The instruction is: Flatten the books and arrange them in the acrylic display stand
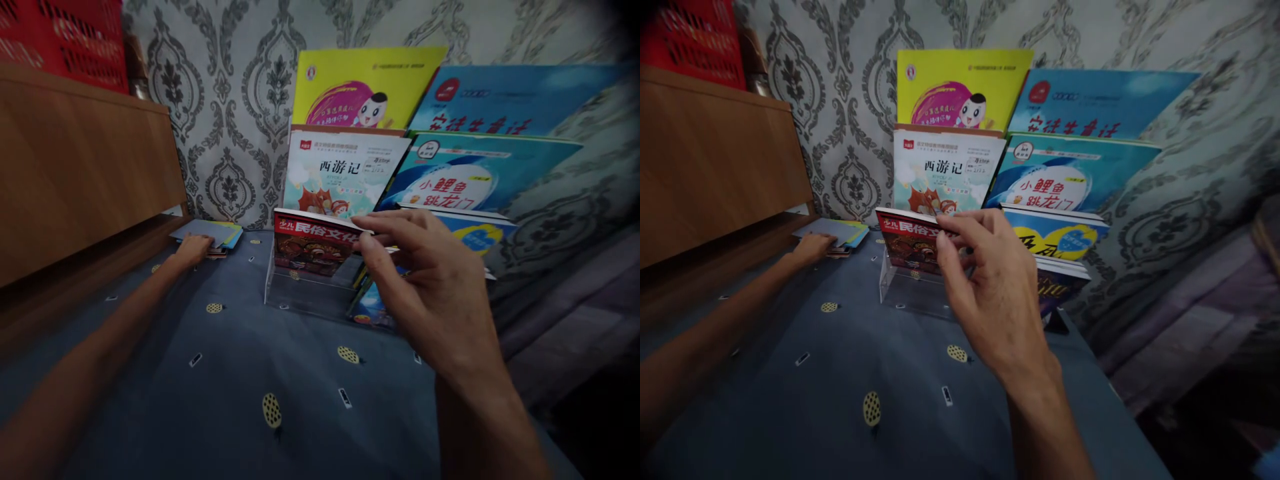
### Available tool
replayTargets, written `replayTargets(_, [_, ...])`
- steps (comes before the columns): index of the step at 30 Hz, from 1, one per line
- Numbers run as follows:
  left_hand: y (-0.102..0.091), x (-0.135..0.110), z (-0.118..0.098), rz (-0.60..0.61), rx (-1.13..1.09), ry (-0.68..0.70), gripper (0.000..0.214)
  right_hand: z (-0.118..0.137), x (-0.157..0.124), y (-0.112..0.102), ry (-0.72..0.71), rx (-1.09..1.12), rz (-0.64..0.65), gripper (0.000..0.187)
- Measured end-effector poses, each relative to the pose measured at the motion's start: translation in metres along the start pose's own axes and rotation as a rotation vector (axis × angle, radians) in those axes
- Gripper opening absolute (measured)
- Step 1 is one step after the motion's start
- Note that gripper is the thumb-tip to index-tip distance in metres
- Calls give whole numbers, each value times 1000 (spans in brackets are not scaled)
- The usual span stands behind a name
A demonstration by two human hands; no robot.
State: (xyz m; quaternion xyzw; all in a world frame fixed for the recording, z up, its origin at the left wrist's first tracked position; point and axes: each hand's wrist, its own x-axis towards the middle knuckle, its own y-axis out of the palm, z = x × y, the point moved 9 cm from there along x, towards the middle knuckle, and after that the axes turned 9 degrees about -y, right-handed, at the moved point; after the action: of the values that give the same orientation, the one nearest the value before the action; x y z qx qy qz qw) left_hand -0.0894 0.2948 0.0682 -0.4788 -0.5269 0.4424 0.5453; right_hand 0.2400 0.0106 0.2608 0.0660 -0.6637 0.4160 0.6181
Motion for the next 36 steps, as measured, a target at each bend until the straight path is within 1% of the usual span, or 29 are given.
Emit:
replayTargets(3, [0, -8, -2, -5, 74, 40, 34, 10, 1, 5, -40, 63, 51, 21])
replayTargets(6, [3, -25, -3, -3, 122, 86, 38, 17, 0, 9, -68, 113, 97, 21])
replayTargets(8, [8, -44, -3, 14, 145, 125, 38, 21, 0, 12, -86, 127, 127, 21])
replayTargets(12, [21, -90, -5, 70, 162, 205, 33, 29, -2, 21, -115, 137, 192, 21])
replayTargets(15, [23, -124, -10, 78, 176, 272, 33, 37, -5, 33, -123, 159, 264, 23])
replayTargets(18, [16, -155, -19, 70, 170, 354, 30, 46, -14, 60, -137, 163, 415, 26])
replayTargets(20, [9, -177, -29, 65, 143, 415, 27, 54, -29, 88, -164, 146, 572, 26])
replayTargets(22, [2, -203, -41, 59, 116, 490, 27, 63, -52, 120, -213, 136, 740, 25])
replayTargets(23, [-1, -218, -48, 53, 106, 527, 27, 69, -65, 135, -247, 145, 801, 25])
replayTargets(24, [-4, -234, -56, 41, 94, 560, 27, 74, -78, 148, -275, 157, 830, 26])
replayTargets(26, [-8, -268, -75, 14, 73, 637, 28, 81, -101, 169, -286, 193, 827, 31])
replayTargets(27, [-10, -286, -86, 3, 59, 682, 29, 84, -115, 179, -293, 231, 849, 32])
replayTargets(30, [-18, -330, -115, -68, 0, 807, 29, 85, -148, 199, -263, 297, 877, 34])
replayTargets(32, [-21, -341, -126, -85, -85, 856, 29, 83, -164, 203, -246, 300, 865, 38])
replayTargets(33, [-21, -340, -127, -77, -129, 860, 30, 81, -170, 204, -241, 297, 850, 40])
replayTargets(34, [-19, -333, -125, -62, -164, 843, 31, 80, -176, 203, -238, 296, 835, 41])
replayTargets(36, [-11, -307, -113, -49, -185, 755, 34, 77, -182, 202, -234, 298, 801, 43])
